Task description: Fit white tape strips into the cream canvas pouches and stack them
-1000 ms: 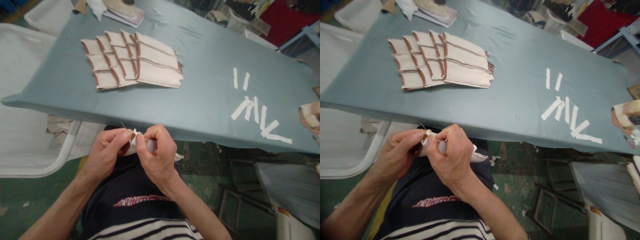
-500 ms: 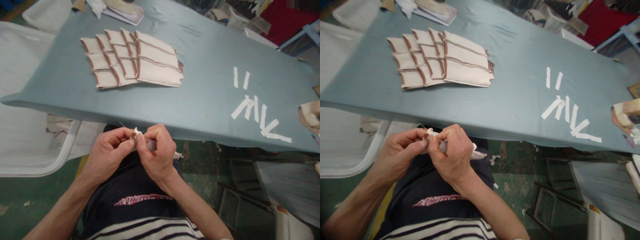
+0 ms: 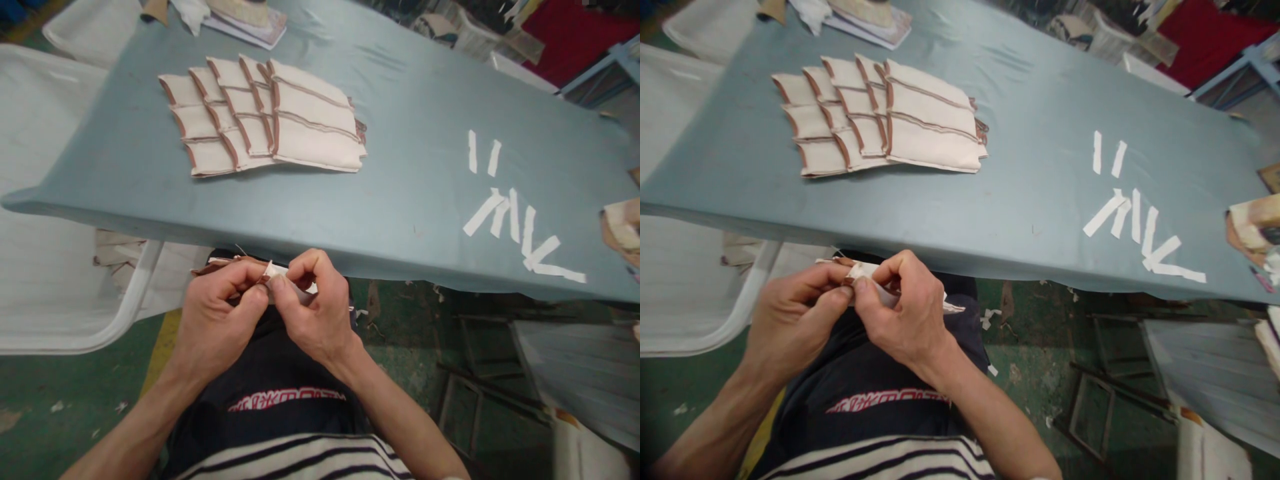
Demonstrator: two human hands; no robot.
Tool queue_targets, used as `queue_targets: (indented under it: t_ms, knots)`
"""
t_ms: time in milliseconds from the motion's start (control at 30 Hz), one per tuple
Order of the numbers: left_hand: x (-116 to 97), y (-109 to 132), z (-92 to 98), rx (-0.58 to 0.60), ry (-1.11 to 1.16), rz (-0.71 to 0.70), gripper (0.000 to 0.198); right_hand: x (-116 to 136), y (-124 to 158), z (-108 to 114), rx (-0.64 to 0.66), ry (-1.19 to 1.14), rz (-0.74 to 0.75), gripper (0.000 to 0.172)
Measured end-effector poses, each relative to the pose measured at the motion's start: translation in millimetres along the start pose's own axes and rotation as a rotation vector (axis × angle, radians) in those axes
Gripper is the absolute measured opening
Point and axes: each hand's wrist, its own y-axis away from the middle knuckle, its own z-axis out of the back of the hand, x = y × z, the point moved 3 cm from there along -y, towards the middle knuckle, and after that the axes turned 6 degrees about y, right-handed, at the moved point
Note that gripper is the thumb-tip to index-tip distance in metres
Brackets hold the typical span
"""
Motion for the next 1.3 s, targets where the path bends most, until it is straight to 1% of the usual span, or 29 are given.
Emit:
queue_targets:
  t_ms: [33, 100, 167, 200, 267, 333, 400, 467, 533, 600, 667, 700, 767, 833, 867, 933, 967, 1033, 1067, 1100, 1167, 1233, 1300]
  knots:
    - [-1.6, 0.8, 0.2, 0.006, -0.011, -0.024, 0.025, -0.3, -2.3, 1.8, 0.070, -0.035, -0.057, 0.021]
    - [-3.6, 1.9, 0.8, 0.020, -0.035, -0.066, 0.025, -3.2, -7.4, 2.4, 0.261, -0.155, -0.179, 0.027]
    - [-3.1, 1.7, 1.8, 0.020, -0.056, -0.081, 0.026, -8.7, -11.5, -0.8, 0.457, -0.311, -0.286, 0.041]
    - [-1.7, 1.0, 2.2, 0.020, -0.061, -0.069, 0.026, -12.2, -13.2, -3.1, 0.531, -0.376, -0.322, 0.050]
    - [1.5, -1.8, 2.4, 0.033, -0.061, -0.033, 0.025, -19.9, -15.8, -8.0, 0.627, -0.452, -0.347, 0.062]
    - [2.9, -5.9, 1.4, 0.075, -0.053, -0.015, 0.025, -26.4, -18.0, -11.5, 0.671, -0.470, -0.305, 0.066]
    - [1.2, -10.6, -0.1, 0.142, -0.046, -0.024, 0.025, -29.6, -21.3, -11.6, 0.661, -0.448, -0.191, 0.064]
    - [-2.6, -14.9, -1.3, 0.219, -0.035, -0.030, 0.025, -29.6, -27.0, -7.8, 0.595, -0.376, -0.015, 0.057]
    - [-8.3, -18.7, -0.7, 0.268, -0.036, -0.035, 0.025, -28.2, -34.0, -2.5, 0.520, -0.265, 0.162, 0.048]
    - [-16.2, -21.9, 0.7, 0.312, -0.044, -0.056, 0.025, -27.2, -41.3, 3.4, 0.451, -0.132, 0.288, 0.041]
    - [-25.3, -25.0, 2.3, 0.365, -0.042, -0.086, 0.026, -25.6, -47.6, 11.4, 0.390, -0.044, 0.348, 0.038]
    - [-29.7, -26.6, 3.3, 0.392, -0.037, -0.102, 0.027, -23.8, -50.0, 16.9, 0.350, -0.040, 0.355, 0.037]
    - [-37.0, -30.0, 5.5, 0.439, -0.037, -0.131, 0.027, -16.4, -53.0, 30.4, 0.260, -0.080, 0.359, 0.034]
    - [-42.2, -33.3, 8.0, 0.483, -0.055, -0.156, 0.026, -3.3, -54.2, 43.3, 0.210, -0.107, 0.412, 0.028]
    - [-44.2, -34.5, 9.1, 0.516, -0.062, -0.165, 0.027, 4.7, -54.4, 47.4, 0.229, -0.097, 0.467, 0.028]
    - [-48.3, -36.8, 12.0, 0.559, -0.065, -0.176, 0.029, 19.2, -55.7, 50.8, 0.332, -0.059, 0.586, 0.035]
    - [-50.5, -37.6, 13.5, 0.585, -0.064, -0.175, 0.030, 24.3, -57.1, 50.8, 0.385, -0.042, 0.636, 0.036]
    - [-54.3, -38.8, 16.9, 0.632, -0.073, -0.163, 0.031, 29.1, -61.2, 49.3, 0.462, -0.001, 0.691, 0.028]
    - [-55.4, -39.2, 18.8, 0.649, -0.085, -0.152, 0.031, 29.4, -63.3, 48.4, 0.486, 0.025, 0.696, 0.022]
    - [-55.6, -39.4, 20.6, 0.660, -0.098, -0.138, 0.031, 28.9, -65.0, 47.4, 0.506, 0.058, 0.688, 0.018]
    - [-53.7, -39.1, 23.7, 0.659, -0.119, -0.108, 0.028, 28.2, -66.3, 46.0, 0.549, 0.119, 0.637, 0.021]
    - [-51.3, -38.4, 25.7, 0.605, -0.120, -0.113, 0.022, 30.5, -64.8, 45.6, 0.592, 0.146, 0.566, 0.025]
    - [-50.9, -37.2, 26.4, 0.531, -0.123, -0.151, 0.016, 35.0, -62.1, 45.5, 0.625, 0.133, 0.477, 0.025]
